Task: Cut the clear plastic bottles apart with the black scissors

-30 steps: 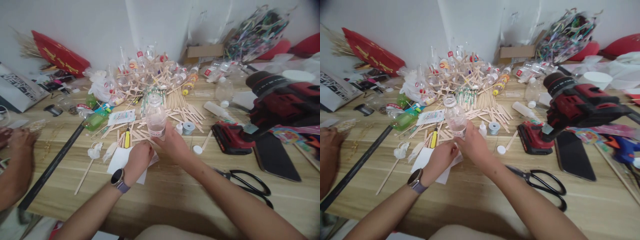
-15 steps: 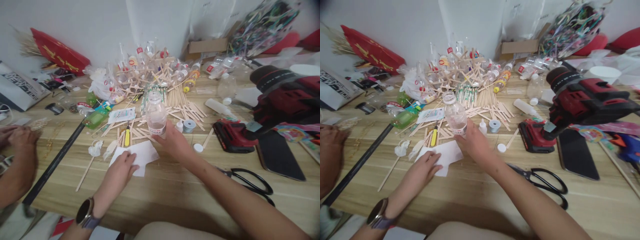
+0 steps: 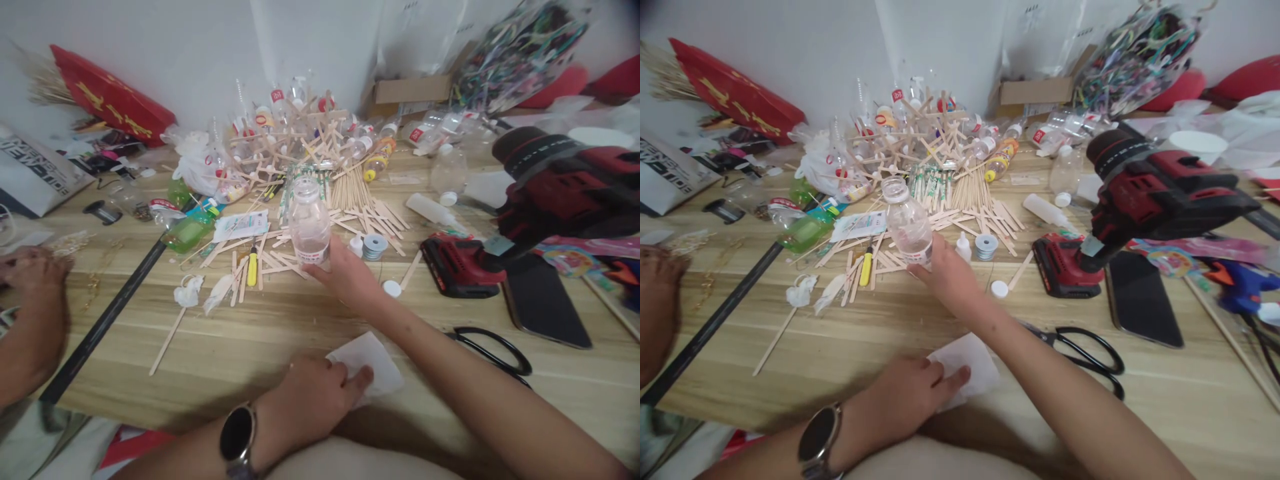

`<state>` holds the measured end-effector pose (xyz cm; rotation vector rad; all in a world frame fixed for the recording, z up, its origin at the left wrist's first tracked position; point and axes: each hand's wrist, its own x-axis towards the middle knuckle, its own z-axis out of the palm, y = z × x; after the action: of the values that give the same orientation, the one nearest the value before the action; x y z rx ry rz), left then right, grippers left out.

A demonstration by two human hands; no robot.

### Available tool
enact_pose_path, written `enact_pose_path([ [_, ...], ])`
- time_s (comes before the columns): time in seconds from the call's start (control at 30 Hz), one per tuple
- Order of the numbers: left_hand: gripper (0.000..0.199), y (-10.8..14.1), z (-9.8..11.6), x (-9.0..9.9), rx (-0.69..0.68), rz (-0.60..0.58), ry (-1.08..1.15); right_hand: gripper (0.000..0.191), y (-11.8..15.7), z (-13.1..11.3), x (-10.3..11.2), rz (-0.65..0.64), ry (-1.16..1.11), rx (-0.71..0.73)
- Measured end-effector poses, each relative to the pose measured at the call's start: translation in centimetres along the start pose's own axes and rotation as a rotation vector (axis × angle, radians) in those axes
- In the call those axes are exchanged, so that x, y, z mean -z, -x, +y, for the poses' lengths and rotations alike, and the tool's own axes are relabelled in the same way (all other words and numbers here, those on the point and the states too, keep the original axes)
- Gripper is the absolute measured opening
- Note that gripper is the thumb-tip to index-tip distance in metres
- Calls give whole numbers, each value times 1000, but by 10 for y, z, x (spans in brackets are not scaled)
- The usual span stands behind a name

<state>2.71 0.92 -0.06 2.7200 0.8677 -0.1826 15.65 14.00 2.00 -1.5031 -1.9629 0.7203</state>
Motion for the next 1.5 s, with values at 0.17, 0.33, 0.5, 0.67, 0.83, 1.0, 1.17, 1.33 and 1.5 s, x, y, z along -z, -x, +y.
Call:
enact_pose_path([
  [0.17,57,8,-27,-11,171,-17,-57,50,0,1,1,-5,24,9],
  [0.33,68,49,-78,6,501,-35,-161,49,-1,0,0,-10,42,-7],
  [0.5,59,75,-95,21,654,-57,-193,47,2,-5,2,-14,87,-33],
  [0.67,50,74,-80,35,810,417,-4,43,19,-22,10,-7,146,-35],
  [0.83,69,30,-63,48,627,895,926,42,47,-33,11,-53,150,11],
  [1.0,67,-14,-47,49,459,907,1519,39,69,-22,11,127,181,234],
  [1.17,58,-25,-43,39,375,924,1728,45,80,-7,23,142,38,319],
  [1.33,58,-26,-45,27,369,903,1865,25,80,1,30,202,-116,292],
  [1.5,50,-22,-43,23,321,742,2054,21,83,10,26,391,-39,436],
])
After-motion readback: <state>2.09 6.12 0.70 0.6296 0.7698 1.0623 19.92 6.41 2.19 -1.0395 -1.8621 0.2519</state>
